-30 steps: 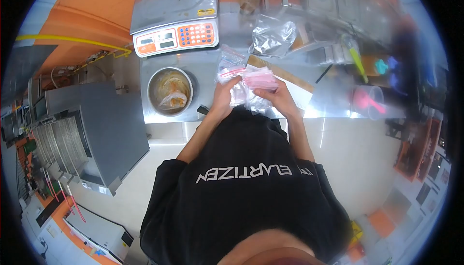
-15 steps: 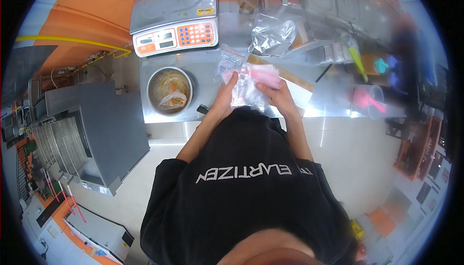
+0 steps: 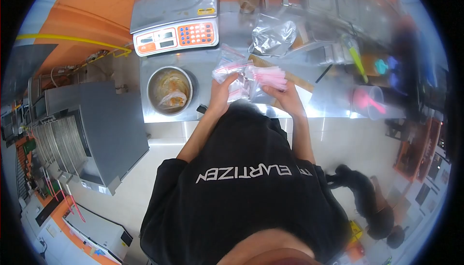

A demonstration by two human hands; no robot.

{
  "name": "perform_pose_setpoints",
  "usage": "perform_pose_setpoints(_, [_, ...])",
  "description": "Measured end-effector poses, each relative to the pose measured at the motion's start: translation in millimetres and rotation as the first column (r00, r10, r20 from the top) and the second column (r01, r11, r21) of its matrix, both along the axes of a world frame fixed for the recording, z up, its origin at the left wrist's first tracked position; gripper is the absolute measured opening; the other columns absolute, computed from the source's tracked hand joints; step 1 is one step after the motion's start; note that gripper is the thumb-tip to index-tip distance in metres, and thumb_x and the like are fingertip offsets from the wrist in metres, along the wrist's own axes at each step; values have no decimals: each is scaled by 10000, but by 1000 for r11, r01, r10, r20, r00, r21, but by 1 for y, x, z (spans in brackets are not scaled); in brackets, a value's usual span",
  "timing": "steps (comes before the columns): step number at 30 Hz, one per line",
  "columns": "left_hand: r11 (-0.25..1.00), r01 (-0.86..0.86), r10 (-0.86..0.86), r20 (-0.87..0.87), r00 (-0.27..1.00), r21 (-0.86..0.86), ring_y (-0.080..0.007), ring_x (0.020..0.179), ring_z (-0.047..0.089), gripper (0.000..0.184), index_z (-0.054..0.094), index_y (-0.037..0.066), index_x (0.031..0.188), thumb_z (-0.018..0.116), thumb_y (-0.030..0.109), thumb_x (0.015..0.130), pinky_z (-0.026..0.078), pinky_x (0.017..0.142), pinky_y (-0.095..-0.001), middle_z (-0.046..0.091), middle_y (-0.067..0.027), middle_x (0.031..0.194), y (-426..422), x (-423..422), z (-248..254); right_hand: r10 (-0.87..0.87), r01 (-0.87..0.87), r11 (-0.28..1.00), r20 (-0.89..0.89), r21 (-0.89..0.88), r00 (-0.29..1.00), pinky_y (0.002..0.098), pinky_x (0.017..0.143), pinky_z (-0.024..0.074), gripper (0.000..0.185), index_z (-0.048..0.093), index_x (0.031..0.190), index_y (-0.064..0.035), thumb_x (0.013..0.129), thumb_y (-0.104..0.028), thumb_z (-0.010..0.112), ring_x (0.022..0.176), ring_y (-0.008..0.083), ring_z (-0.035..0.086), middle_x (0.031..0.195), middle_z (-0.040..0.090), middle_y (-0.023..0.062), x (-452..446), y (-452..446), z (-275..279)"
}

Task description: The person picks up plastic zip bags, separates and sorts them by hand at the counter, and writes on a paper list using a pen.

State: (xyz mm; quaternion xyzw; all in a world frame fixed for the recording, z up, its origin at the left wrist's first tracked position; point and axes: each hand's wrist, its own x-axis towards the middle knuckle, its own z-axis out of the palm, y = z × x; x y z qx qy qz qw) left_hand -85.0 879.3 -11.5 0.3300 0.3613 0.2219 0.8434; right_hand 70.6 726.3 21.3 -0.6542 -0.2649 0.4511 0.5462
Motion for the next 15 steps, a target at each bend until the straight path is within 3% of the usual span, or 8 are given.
perform_pose_setpoints(5, [994, 109, -109, -22, 994, -11, -201, 988, 685, 332, 609, -37, 1210, 667, 82, 906, 560, 833, -350, 684, -124, 1112, -2, -3, 7, 34, -34, 999, 7, -12, 999, 308, 957, 489, 374, 632, 1248, -2, 908, -116, 738, 1072, 140, 637, 1160, 700, 69, -6, 4, -10])
perform_pose_setpoints(11, [991, 129, -128, -32, 991, 36, -193, 963, 686, 336, 610, -37, 1206, 670, 99, 905, 563, 821, -342, 685, -117, 1082, -2, -4, 4, -180, 191, 978, -115, 89, 977, 303, 942, 490, 381, 648, 1227, -1, 883, -115, 764, 1045, 138, 639, 1129, 707, 56, -19, 14, -17])
perform_pose_setpoints(12, [991, 133, -132, -26, 991, 28, -193, 957, 688, 339, 609, -39, 1206, 672, 100, 903, 563, 819, -341, 685, -118, 1078, -2, -4, 6, -142, 150, 986, -114, 70, 983, 301, 941, 490, 379, 652, 1222, -2, 877, -109, 768, 1047, 136, 638, 1120, 708, 54, -17, 13, -18])
perform_pose_setpoints(15, [977, 159, -143, 118, 983, -144, -215, 945, 691, 324, 610, -13, 1210, 653, 97, 908, 575, 785, -362, 677, -120, 1086, 4, -13, -11, -74, 75, 997, -122, 7, 990, 294, 942, 489, 362, 668, 1200, -6, 863, -87, 773, 1054, 130, 634, 1100, 713, 51, -10, 7, -23])
